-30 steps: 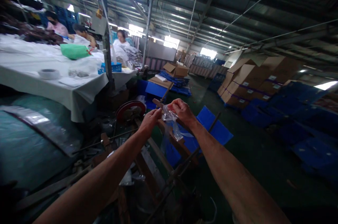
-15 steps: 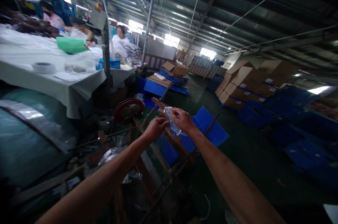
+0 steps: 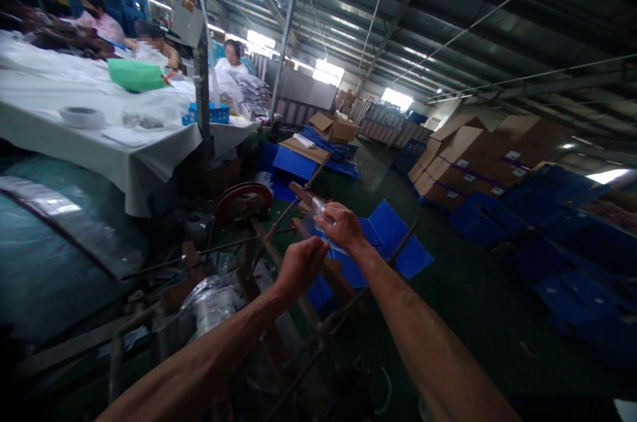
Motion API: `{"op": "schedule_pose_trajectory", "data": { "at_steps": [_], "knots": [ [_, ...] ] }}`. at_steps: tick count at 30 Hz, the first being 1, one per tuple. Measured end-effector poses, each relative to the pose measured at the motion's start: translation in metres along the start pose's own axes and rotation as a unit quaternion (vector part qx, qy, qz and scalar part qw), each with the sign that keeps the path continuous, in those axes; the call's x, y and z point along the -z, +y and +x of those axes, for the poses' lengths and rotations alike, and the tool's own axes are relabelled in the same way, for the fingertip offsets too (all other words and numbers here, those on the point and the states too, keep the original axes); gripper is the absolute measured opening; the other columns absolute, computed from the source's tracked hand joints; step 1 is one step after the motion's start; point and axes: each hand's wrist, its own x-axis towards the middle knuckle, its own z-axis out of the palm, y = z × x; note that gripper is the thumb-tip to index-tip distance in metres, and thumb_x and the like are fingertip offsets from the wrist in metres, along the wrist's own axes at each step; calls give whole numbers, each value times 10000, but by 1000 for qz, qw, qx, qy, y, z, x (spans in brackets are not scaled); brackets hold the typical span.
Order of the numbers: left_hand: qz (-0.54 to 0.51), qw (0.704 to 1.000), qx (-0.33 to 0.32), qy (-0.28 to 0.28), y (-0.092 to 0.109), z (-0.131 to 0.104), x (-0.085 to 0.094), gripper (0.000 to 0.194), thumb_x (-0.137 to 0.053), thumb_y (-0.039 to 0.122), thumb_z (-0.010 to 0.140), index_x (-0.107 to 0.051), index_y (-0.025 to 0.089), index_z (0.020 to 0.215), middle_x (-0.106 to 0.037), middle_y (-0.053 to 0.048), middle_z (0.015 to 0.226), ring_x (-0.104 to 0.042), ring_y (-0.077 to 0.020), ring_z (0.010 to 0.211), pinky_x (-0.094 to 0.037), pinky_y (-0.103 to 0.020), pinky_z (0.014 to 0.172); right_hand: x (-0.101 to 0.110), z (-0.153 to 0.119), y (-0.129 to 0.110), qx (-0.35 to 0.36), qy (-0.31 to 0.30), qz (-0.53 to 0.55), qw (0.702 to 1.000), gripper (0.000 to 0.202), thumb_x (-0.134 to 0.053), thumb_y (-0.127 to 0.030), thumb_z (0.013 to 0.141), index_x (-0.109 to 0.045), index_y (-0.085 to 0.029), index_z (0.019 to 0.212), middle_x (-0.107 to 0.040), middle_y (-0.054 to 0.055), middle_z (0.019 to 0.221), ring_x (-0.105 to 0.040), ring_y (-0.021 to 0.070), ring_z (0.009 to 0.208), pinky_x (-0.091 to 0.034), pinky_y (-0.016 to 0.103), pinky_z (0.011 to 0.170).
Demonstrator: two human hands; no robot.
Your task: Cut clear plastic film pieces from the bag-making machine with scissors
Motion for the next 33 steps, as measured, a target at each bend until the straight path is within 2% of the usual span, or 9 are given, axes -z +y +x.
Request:
{"op": "schedule_pose_trajectory", "data": {
  "at_steps": [4,7,10,13,16,21,25,28,33],
  "knots": [
    [-10,1000,7,-5,0,-4,-2,310,-390,380,835,-454,178,608,-389,48,547,-376,-74,535,-276,-216,545,5,-3,4,-36,35,34,998,282,-487,-424,794,-534,-196,637,-559,0,660,-520,126,629,-414,254,593],
    [-43,999,16,-7,-9,7,2,349,-380,412,837,-548,175,645,-469,26,594,-455,-94,601,-347,-219,595,10,-5,7,-109,64,176,976,291,-521,-481,775,-548,-202,695,-569,-20,650,-529,121,601,-430,254,587],
    [-63,995,31,73,-15,27,6,310,-393,390,834,-623,186,871,-579,-32,846,-535,-132,791,-412,-262,755,11,-5,10,-190,57,315,928,300,-566,-521,732,-557,-221,742,-616,-14,685,-555,137,575,-467,289,595],
    [-82,992,29,95,-17,47,4,387,-544,334,748,-555,213,1115,-564,-58,1007,-540,-121,748,-439,-282,753,12,-5,13,-198,42,331,922,298,-570,-523,728,-549,-226,715,-601,-25,627,-535,134,537,-466,291,579],
    [-196,978,43,56,-15,63,-4,382,-620,358,679,-605,196,1024,-594,-33,872,-533,-109,673,-441,-263,688,14,-6,17,-156,31,288,945,288,-580,-495,733,-551,-213,679,-573,-39,611,-514,117,565,-438,254,581],
    [-404,902,143,51,-9,74,-12,196,-574,343,697,-566,148,690,-511,35,558,-439,-58,483,-365,-200,514,15,-5,20,-167,30,291,941,291,-578,-496,729,-582,-206,705,-589,-27,663,-523,120,608,-430,248,585],
    [-393,901,152,100,-6,70,0,187,-528,344,722,-498,170,662,-522,36,564,-477,-67,506,-373,-190,504,14,-5,18,-170,37,280,944,303,-565,-496,739,-611,-198,759,-621,-1,766,-560,133,694,-446,255,629],
    [-378,910,128,111,0,65,11,181,-524,350,731,-488,177,690,-560,22,618,-516,-78,549,-386,-194,509,16,-6,14,-173,26,279,944,327,-554,-514,740,-612,-195,785,-624,3,730,-561,132,641,-449,261,595],
    [-436,880,99,158,17,62,29,186,-538,340,738,-447,180,707,-570,32,646,-521,-65,548,-418,-202,544,19,-6,14,-197,37,307,931,374,-526,-562,733,-584,-195,780,-627,11,677,-553,132,555,-455,267,526]
  ]
}}
